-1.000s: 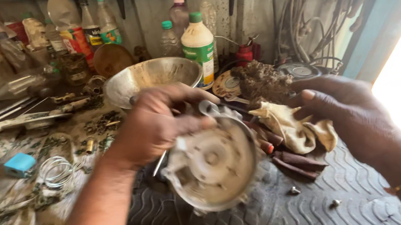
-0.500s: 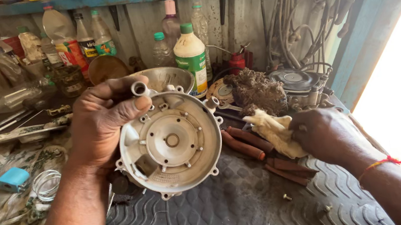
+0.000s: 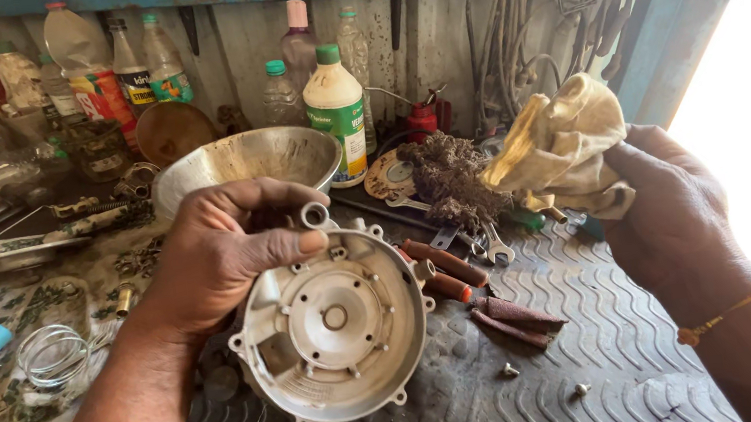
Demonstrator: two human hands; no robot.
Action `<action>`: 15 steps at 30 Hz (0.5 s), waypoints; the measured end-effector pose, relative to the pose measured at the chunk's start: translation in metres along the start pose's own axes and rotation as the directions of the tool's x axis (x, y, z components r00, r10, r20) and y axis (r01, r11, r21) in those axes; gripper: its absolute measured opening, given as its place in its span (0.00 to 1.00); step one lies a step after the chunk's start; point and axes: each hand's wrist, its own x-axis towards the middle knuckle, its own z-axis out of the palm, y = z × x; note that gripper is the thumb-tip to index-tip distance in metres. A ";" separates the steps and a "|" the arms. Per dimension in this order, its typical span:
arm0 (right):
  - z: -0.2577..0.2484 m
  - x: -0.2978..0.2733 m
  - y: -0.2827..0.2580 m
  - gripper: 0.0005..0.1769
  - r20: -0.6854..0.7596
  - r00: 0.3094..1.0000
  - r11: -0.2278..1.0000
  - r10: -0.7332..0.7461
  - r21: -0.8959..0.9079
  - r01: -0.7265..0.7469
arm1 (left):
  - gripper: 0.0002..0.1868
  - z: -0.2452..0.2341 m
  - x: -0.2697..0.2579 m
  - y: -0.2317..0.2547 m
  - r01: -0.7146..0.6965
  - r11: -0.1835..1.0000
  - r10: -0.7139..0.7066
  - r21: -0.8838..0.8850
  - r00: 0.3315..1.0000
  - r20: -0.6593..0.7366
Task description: The person disassembles and wipes a mechanical component, uses a screwdriver to loosen screws, and handles internal parts.
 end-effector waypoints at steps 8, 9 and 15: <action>0.013 -0.005 0.003 0.16 0.008 0.991 0.990 0.136 -0.042 -0.135 | 0.19 0.007 0.002 -0.003 0.045 0.999 -0.044 -0.016 0.998 0.053; 0.016 -0.009 0.005 0.16 -0.003 0.986 0.984 0.166 -0.061 -0.166 | 0.19 0.008 0.002 -0.004 0.030 1.000 -0.030 0.002 0.997 0.065; 0.061 -0.050 0.024 0.24 0.405 0.871 0.603 0.279 -0.779 0.169 | 0.18 0.013 0.000 0.001 0.030 0.997 -0.036 0.077 0.996 0.079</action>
